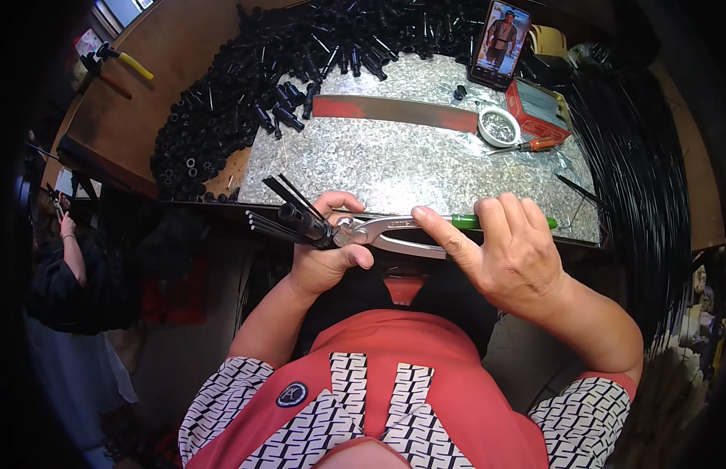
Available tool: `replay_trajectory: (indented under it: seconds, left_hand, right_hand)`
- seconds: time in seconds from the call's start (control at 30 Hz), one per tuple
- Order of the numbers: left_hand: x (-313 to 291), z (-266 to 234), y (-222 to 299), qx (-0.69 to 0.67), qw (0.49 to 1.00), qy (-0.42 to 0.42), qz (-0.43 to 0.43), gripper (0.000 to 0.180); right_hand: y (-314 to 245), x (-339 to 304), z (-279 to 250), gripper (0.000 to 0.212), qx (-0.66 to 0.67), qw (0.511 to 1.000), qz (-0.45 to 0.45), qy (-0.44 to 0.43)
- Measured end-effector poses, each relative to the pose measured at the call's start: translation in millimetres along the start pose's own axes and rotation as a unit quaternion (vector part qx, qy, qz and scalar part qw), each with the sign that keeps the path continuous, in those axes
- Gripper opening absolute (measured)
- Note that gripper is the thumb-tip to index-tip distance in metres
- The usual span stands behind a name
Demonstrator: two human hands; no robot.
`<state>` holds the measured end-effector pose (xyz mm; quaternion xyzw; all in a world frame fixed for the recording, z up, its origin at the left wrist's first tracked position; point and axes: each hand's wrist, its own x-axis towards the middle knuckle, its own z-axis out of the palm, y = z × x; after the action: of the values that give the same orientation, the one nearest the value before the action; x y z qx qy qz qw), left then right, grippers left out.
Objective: The recorder is assembling black bristles into a plastic mounting base and using pliers to secure or trim them.
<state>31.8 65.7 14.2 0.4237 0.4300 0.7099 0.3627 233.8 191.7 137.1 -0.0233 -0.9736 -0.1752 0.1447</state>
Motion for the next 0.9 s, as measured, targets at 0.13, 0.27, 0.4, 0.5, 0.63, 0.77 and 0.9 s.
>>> replay_trajectory:
  seconds: [0.13,0.27,0.4,0.5,0.63,0.77,0.9]
  left_hand:
    - [0,1,10,0.044,0.999,0.011,-0.023,0.054]
    - [-2,-1,3,0.054,0.998,0.032,-0.024,0.048]
    - [1,4,11,0.027,0.999,0.034,-0.014,0.045]
    - [-1,-6,-1,0.074,0.997,0.011,0.027,0.051]
    - [0,-4,8,0.019,1.0,-0.011,-0.017,0.058]
    - [0,-7,10,0.003,1.0,-0.023,-0.019,0.059]
    - [2,-12,10,-0.039,0.999,-0.032,-0.019,0.067]
  right_hand:
    - [9,4,-7,0.055,-0.047,0.998,-0.03,0.02]
    - [7,10,-8,0.055,-0.048,0.998,-0.035,0.006]
    - [2,7,-5,0.057,0.021,0.999,-0.001,-0.034]
    - [1,4,-1,0.059,0.029,0.999,0.001,-0.019]
    - [-1,1,1,0.06,-0.019,1.0,-0.005,-0.017]
    - [-2,0,1,0.06,-0.001,1.0,0.004,-0.025]
    - [-3,1,10,0.061,0.087,0.995,0.04,-0.004]
